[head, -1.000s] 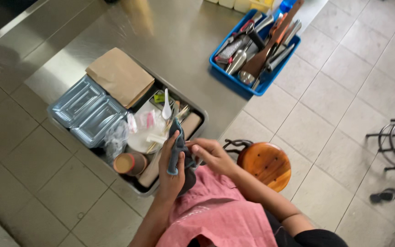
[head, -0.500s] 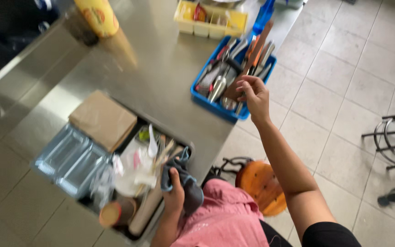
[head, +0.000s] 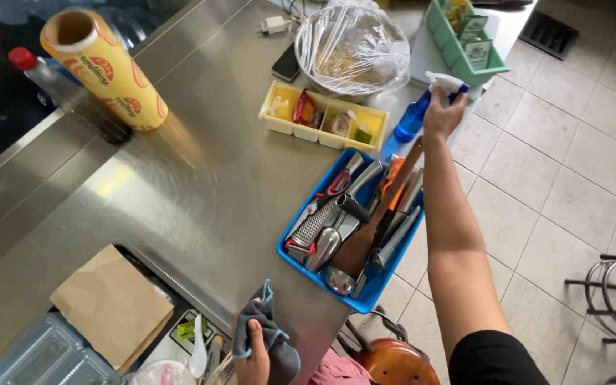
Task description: The person wipes a stainless steel counter with a cloth, spraying cleaner from a bottle onto the surface and into the cloth, and rearranges items including a tray of containers and a blue bin of utensils.
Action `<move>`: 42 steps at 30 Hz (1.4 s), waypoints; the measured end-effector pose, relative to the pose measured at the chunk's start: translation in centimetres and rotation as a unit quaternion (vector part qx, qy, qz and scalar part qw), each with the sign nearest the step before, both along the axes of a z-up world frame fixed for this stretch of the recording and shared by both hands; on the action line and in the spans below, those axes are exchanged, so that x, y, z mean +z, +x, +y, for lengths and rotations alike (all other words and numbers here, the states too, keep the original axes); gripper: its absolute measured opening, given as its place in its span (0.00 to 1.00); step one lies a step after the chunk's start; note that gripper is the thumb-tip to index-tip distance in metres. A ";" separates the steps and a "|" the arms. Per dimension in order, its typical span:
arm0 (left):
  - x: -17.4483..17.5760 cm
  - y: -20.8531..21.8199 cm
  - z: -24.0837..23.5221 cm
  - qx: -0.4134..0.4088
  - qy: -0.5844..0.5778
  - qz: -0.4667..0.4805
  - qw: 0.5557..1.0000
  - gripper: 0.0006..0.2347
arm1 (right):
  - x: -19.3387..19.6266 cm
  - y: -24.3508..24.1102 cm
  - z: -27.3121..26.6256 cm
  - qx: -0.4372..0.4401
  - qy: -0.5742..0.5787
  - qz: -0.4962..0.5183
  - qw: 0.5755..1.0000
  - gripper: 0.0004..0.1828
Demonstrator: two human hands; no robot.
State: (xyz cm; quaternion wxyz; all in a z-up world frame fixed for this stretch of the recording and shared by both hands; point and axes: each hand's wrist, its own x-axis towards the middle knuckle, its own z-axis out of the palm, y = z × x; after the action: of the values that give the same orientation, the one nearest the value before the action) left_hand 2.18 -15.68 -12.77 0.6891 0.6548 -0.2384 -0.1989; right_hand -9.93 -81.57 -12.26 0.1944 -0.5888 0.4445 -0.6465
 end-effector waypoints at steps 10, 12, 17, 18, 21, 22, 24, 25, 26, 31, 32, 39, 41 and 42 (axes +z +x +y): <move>3.4 1.3 -1.4 0.038 0.080 -0.015 0.996 0.16 | 8.1 1.3 6.3 0.090 -0.118 0.044 0.988 0.11; 4.6 1.5 -1.4 0.008 0.053 -0.073 0.996 0.17 | 12.8 1.3 8.2 0.205 -0.073 -0.017 0.976 0.09; 7.2 0.3 0.3 0.048 0.012 -0.020 0.999 0.22 | 21.4 1.6 20.5 0.407 -0.041 -0.085 0.909 0.09; 7.4 -0.1 1.0 0.016 -0.028 0.041 0.999 0.23 | 21.6 2.4 23.3 0.438 -0.036 -0.103 0.892 0.10; 7.3 -1.8 3.4 -0.008 -0.146 0.222 0.964 0.22 | 20.9 4.5 32.1 0.560 0.000 -0.195 0.805 0.13; 7.3 -2.2 4.7 0.009 -0.152 0.217 0.964 0.22 | 20.5 5.3 35.6 0.597 0.021 -0.222 0.771 0.15; 7.5 -3.0 7.9 -0.053 -0.193 0.286 0.937 0.23 | 20.0 6.9 43.1 0.676 0.083 -0.233 0.694 0.17; 7.9 -3.4 9.7 -0.040 -0.194 0.280 0.939 0.23 | 20.1 7.8 47.2 0.715 0.112 -0.239 0.648 0.18; 8.5 -3.8 11.6 -0.060 -0.204 0.281 0.936 0.23 | 20.0 8.6 51.5 0.748 0.143 -0.242 0.601 0.20; 12.1 -5.7 25.6 -0.034 -0.232 0.290 0.928 0.24 | 20.9 10.4 69.7 0.810 0.188 -0.288 0.475 0.21; 12.4 -6.0 28.4 -0.022 -0.238 0.262 0.935 0.24 | 20.9 10.7 73.0 0.806 0.192 -0.295 0.475 0.21; 10.6 -9.5 46.8 0.239 -0.142 0.169 0.946 0.20 | 18.9 10.7 96.3 0.750 0.208 -0.222 0.587 0.27; 9.3 -9.9 50.9 0.294 -0.119 0.151 0.936 0.17 | 18.6 9.7 100.6 0.792 0.232 -0.161 0.542 0.36; 8.7 -10.3 52.9 0.343 -0.097 0.130 0.925 0.15 | 18.4 9.6 102.7 0.822 0.233 -0.159 0.495 0.41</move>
State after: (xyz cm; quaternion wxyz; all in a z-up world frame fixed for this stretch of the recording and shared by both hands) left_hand -8.07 37.18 -4.09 0.8004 0.5948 0.0745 -0.0093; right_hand -0.36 21.13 6.09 0.8355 -0.5086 -0.1439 -0.1503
